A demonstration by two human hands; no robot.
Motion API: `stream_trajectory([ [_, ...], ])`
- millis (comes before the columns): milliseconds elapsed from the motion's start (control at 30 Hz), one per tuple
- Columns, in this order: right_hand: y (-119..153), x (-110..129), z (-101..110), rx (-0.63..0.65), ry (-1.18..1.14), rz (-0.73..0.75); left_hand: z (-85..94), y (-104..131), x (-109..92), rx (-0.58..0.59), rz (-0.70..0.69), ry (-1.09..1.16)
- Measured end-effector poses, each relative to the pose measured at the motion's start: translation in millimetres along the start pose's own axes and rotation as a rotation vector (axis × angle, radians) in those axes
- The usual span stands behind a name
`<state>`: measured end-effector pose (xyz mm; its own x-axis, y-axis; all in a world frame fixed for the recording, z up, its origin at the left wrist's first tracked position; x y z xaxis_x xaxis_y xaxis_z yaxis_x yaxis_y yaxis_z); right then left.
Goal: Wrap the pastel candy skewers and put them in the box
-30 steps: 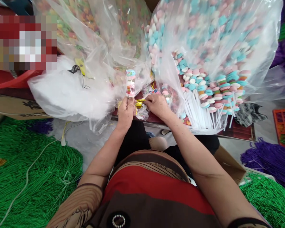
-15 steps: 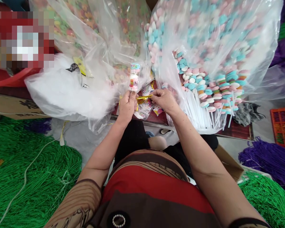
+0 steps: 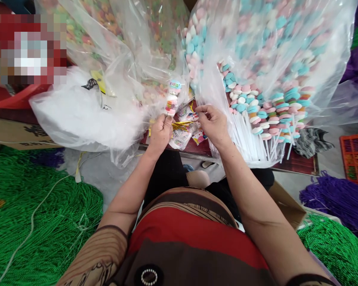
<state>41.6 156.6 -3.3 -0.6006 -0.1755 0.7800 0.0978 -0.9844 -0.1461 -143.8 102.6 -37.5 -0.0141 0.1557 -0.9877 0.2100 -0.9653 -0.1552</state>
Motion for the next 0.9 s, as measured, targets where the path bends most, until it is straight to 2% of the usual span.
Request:
stream_trajectory([
  [133,15.5,12.6,-10.1,0.128,0.047,0.148,0.6,-0.1,-0.6,0.012,-0.025,-0.042],
  [200,21.0,11.8,-17.2,0.171,0.061,0.166,0.2,0.1,-2.2,0.022,-0.035,-0.063],
  [333,20.1,1.6,-18.6,0.097,0.071,0.126,-0.4,0.5,-5.3,0.031,-0.046,-0.097],
  [533,17.7,-5.6,-24.6,0.18,0.179,0.096,-1.6,0.5,-3.5,0.035,-0.029,-0.067],
  [733,17.0,-6.2,-19.1,0.136,0.305,0.041,-0.1,1.3,-0.9,0.011,0.006,-0.042],
  [900,12.2,-10.2,-15.2,0.142,0.298,0.035,0.0,1.5,-0.5,0.002,0.031,-0.022],
])
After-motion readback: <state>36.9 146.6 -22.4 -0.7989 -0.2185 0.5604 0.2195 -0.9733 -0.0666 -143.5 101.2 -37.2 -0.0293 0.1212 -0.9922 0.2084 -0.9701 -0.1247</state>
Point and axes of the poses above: each hand's wrist, its own y-axis away from the middle knuckle, its own z-axis out of the back of the hand, x = y × z, the point moved 8 cm from there along -y, towards the middle knuckle, and after that the axes turned 5 degrees about -z, right-handed, at the moved point
